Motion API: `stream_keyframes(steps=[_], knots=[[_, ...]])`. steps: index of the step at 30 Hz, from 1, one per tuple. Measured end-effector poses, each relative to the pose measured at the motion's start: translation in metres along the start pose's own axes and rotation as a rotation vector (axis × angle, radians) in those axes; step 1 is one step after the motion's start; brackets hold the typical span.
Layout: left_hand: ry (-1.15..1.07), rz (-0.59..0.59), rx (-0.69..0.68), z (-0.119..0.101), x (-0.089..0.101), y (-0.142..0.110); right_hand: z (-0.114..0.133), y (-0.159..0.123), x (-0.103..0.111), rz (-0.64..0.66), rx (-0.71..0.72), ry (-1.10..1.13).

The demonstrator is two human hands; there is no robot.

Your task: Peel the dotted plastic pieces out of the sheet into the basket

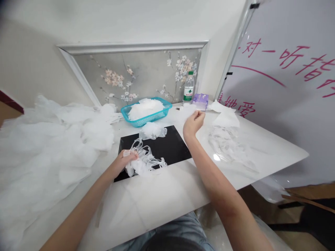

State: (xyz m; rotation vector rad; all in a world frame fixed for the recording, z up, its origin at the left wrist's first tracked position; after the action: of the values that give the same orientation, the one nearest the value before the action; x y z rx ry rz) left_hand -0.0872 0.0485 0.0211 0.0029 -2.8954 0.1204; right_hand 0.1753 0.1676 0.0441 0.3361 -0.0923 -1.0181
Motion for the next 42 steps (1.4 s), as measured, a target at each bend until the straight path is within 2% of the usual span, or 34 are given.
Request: stream_keyframes(steps=[1, 2, 3, 6, 8, 10, 13, 14, 15, 17, 21, 23, 25, 29, 35, 37, 39, 40, 41, 42], knots=[[-0.030, -0.009, 0.002, 0.000, 0.000, -0.001, 0.002, -0.003, 0.001, 0.004, 0.059, -0.008], [-0.064, -0.030, 0.005, -0.001, 0.001, -0.001, 0.004, -0.008, 0.000, 0.061, 0.124, -0.010], [-0.104, -0.056, 0.007, -0.002, 0.002, -0.002, 0.006, -0.016, -0.004, 0.181, 0.198, -0.012], [-0.230, -0.091, 0.007, -0.006, 0.005, -0.003, 0.013, -0.054, -0.020, 0.726, 0.423, -0.036], [-0.294, -0.086, 0.018, -0.007, 0.006, -0.003, 0.018, -0.078, -0.024, 0.966, 0.502, -0.032], [-0.315, -0.134, 0.040, -0.005, 0.007, -0.002, 0.025, -0.095, -0.023, 1.112, 0.461, 0.036], [-0.336, -0.272, 0.069, -0.001, 0.009, 0.002, 0.037, -0.118, -0.017, 1.526, 0.271, 0.157], [-0.341, -0.305, 0.070, 0.001, 0.010, 0.003, 0.040, -0.122, -0.014, 1.635, 0.220, 0.176], [-0.339, -0.319, 0.065, 0.001, 0.010, 0.004, 0.043, -0.124, -0.012, 1.684, 0.190, 0.183], [-0.299, -0.277, 0.050, 0.000, 0.011, 0.005, 0.046, -0.118, -0.012, 1.611, 0.127, 0.207], [-0.147, -0.041, 0.074, -0.005, 0.007, 0.002, 0.041, -0.090, -0.017, 1.267, -0.152, 0.275], [-0.107, -0.060, 0.047, -0.006, 0.007, 0.001, 0.034, -0.080, -0.019, 1.185, -0.288, 0.229], [-0.100, -0.146, -0.007, -0.005, 0.010, 0.003, 0.029, -0.075, -0.019, 1.156, -0.393, 0.177], [-0.153, -0.180, 0.012, 0.003, 0.010, 0.012, 0.028, -0.080, -0.019, 1.193, -0.568, 0.188], [-0.227, -0.442, 0.056, 0.001, 0.019, 0.011, 0.037, -0.092, -0.016, 1.367, -0.752, 0.269], [-0.223, -0.582, -0.018, -0.007, 0.028, 0.004, 0.035, -0.093, -0.016, 1.378, -0.796, 0.303], [-0.166, -0.735, -0.150, -0.017, 0.035, -0.003, 0.033, -0.094, -0.017, 1.381, -0.841, 0.325], [-0.137, -0.764, -0.193, -0.022, 0.036, -0.006, 0.032, -0.095, -0.017, 1.383, -0.861, 0.331], [-0.120, -0.732, -0.188, -0.025, 0.034, -0.007, 0.032, -0.096, -0.018, 1.386, -0.873, 0.334], [-0.120, -0.643, -0.130, -0.026, 0.030, -0.007, 0.033, -0.098, -0.017, 1.390, -0.881, 0.338]])
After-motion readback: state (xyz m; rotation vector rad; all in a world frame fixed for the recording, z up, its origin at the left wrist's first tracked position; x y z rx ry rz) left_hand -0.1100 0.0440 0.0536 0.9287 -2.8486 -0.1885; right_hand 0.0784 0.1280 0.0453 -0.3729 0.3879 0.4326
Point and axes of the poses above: each hand's wrist, its own y-axis towards the middle knuckle, its own x-axis out of the back of the hand, z = x × y, the point moved 3 cm from there along y, towards the middle knuckle, and after that the axes turned 8 degrees about -z, right-handed, at the moved point
